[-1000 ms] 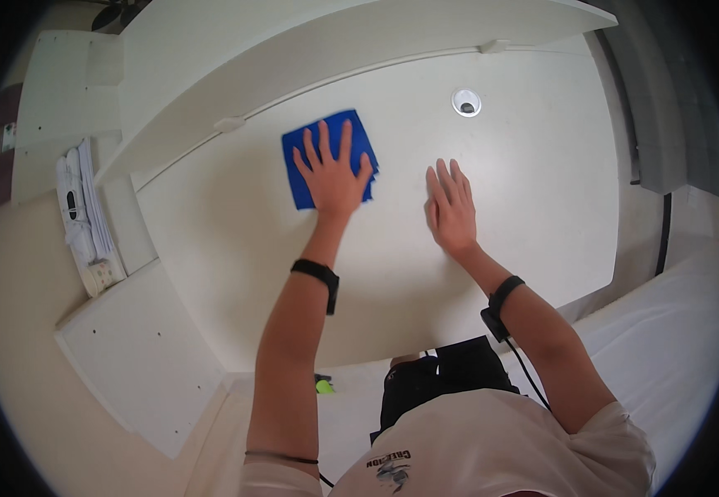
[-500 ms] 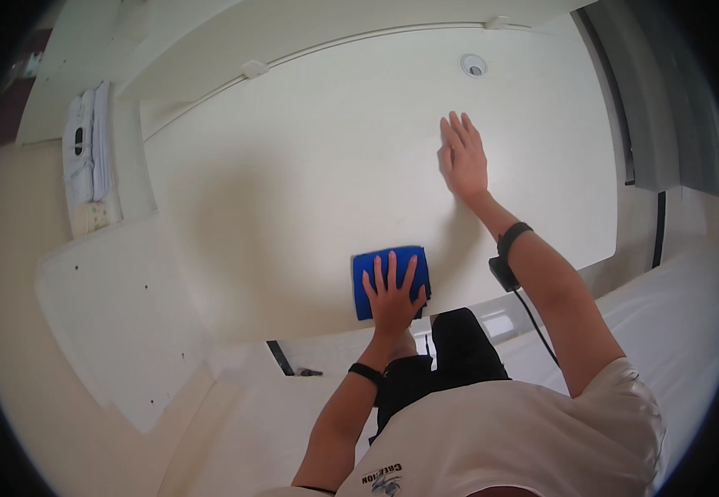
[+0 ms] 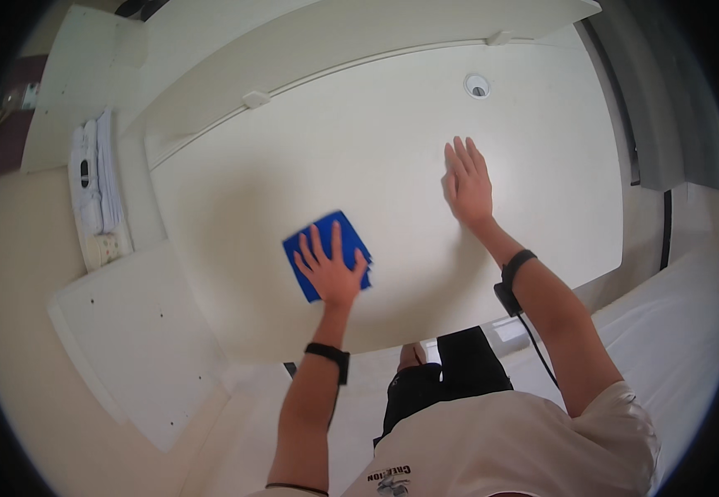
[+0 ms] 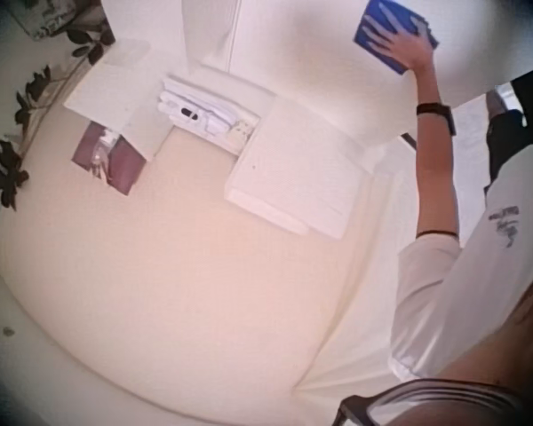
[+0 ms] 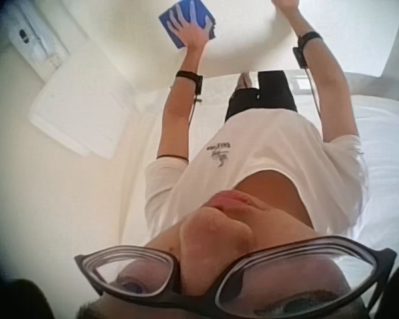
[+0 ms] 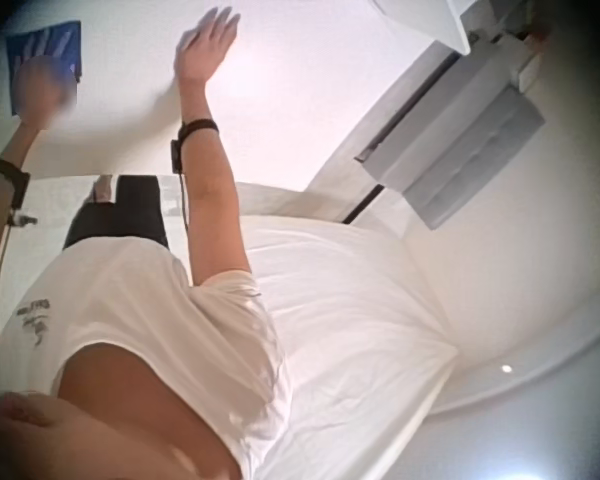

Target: Wipe the surface of a white desk and its drawer using a blue cloth.

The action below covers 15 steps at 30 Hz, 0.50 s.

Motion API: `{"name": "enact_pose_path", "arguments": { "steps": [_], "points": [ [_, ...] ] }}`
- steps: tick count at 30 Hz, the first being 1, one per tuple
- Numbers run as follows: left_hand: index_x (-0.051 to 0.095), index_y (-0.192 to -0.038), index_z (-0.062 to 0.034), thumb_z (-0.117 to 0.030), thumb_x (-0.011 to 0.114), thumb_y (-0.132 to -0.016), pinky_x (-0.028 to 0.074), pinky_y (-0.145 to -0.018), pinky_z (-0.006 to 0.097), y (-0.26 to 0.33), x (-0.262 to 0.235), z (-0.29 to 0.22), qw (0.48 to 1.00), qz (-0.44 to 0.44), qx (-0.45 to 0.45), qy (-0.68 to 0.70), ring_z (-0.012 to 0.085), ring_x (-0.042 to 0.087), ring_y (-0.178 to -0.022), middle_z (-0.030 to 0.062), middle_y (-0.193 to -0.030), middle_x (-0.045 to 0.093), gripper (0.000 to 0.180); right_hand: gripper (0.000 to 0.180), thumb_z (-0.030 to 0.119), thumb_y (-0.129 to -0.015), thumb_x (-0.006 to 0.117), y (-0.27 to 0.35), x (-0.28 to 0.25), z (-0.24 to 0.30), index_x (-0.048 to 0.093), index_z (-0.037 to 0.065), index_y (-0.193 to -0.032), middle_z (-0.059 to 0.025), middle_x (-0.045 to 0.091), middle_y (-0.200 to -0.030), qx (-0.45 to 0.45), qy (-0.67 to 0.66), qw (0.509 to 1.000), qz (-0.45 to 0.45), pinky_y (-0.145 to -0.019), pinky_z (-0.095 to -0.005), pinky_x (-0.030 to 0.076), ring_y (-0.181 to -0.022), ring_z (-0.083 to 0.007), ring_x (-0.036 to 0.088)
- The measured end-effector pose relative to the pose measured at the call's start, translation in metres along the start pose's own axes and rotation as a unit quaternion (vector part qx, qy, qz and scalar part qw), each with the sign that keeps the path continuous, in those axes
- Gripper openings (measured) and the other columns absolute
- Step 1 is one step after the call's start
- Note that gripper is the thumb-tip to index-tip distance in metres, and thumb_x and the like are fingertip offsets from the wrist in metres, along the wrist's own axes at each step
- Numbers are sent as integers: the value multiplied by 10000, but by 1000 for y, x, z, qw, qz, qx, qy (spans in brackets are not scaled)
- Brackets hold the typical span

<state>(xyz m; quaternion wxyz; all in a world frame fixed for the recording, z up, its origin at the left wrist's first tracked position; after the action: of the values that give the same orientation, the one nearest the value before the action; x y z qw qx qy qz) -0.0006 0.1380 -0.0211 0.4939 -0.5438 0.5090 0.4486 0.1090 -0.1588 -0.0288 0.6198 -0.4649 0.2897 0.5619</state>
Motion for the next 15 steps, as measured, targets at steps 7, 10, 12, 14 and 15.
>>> {"name": "enact_pose_path", "arguments": {
  "steps": [7,10,12,14,15],
  "points": [
    [456,-1544,-222,-437,591,-956,242,-1163,640,-188,27,34,995,-70,0,-66,444,327,-1452,200,-1581,372,640,503,76,-923,575,-6,-3,-4,523,20,-1421,-180,470,-1523,4,-19,999,44,-1152,-531,380,-1435,-421,393],
    [429,-1559,-225,-456,562,-977,213,-1173,641,-231,36,12,996,-60,15,-71,445,302,-1465,204,-1593,352,640,519,73,-915,587,0,-7,-5,514,31,-1428,-174,447,-1534,22,-18,997,71,-1144,-539,388,-1437,-426,387],
    [401,-1573,-230,-476,540,-984,185,-1181,643,-237,38,-8,998,-1,-5,-70,444,272,-1481,209,-1607,329,653,521,71,-911,590,8,-12,-4,515,36,-1426,-173,453,-1528,11,-22,998,58,-1141,-538,392,-1430,-423,395],
    [396,-1577,-241,-478,536,-987,199,-1183,640,-243,39,-34,997,-45,8,-63,439,290,-1474,199,-1607,336,651,521,69,-909,592,14,-16,-3,519,41,-1424,-172,461,-1519,11,-27,998,57,-1140,-536,394,-1423,-420,402],
    [388,-1581,-252,-480,537,-989,214,-1183,634,-243,42,-47,997,-15,-6,-72,430,304,-1468,193,-1599,352,652,520,69,-908,593,16,-18,-3,522,44,-1423,-171,466,-1514,12,-28,998,54,-1140,-535,395,-1420,-418,405]
  ]
}}
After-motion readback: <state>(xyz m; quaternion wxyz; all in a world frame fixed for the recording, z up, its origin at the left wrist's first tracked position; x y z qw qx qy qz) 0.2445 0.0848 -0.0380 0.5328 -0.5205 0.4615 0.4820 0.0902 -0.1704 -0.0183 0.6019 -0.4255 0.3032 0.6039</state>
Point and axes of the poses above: each hand's wrist, its own y-axis away from the middle knuckle, its own x-axis out of the palm, z = x × y, the point moved 2 cm from there along -y, towards the middle knuckle
